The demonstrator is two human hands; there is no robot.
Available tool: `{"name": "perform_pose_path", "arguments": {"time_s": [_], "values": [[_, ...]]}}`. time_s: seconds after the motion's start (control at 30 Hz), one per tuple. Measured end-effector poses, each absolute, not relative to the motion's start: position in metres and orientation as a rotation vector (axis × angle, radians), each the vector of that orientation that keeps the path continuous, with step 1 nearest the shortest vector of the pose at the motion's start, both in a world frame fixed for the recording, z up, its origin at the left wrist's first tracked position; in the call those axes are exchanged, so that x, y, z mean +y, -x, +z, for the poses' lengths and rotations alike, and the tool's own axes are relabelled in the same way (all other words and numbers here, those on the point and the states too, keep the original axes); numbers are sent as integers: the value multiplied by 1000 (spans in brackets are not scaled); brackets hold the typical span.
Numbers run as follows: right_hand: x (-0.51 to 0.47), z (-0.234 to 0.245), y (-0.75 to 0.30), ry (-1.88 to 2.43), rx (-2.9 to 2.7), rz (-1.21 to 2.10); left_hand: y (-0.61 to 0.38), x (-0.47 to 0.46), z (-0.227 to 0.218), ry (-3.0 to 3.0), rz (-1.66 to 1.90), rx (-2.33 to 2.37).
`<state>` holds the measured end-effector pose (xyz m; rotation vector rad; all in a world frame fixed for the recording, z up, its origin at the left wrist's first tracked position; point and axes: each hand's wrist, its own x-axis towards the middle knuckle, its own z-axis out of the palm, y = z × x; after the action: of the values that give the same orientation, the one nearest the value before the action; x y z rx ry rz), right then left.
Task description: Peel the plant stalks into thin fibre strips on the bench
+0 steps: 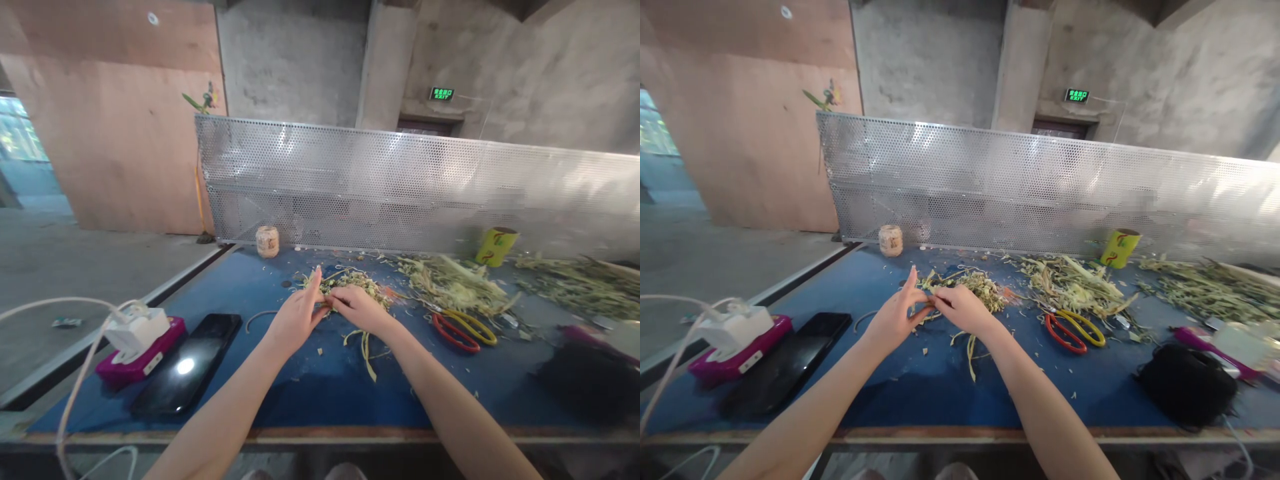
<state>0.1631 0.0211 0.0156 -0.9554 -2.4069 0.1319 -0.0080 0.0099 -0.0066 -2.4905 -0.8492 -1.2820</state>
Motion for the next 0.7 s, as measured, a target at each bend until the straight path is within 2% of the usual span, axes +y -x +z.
{"name": "perform_pose_path", "arguments": {"time_s": [0.27,0.5,0.7], "values": [[20,20,-166,859,-2451,26,6,8,-6,2548,-1262,-901],[21,16,-164,911,-2379,240,7,10,-7,2545,-1391,-892],[18,21,-168,947,-2210,327,4,3,-1,2602,-1702,-1179]]}}
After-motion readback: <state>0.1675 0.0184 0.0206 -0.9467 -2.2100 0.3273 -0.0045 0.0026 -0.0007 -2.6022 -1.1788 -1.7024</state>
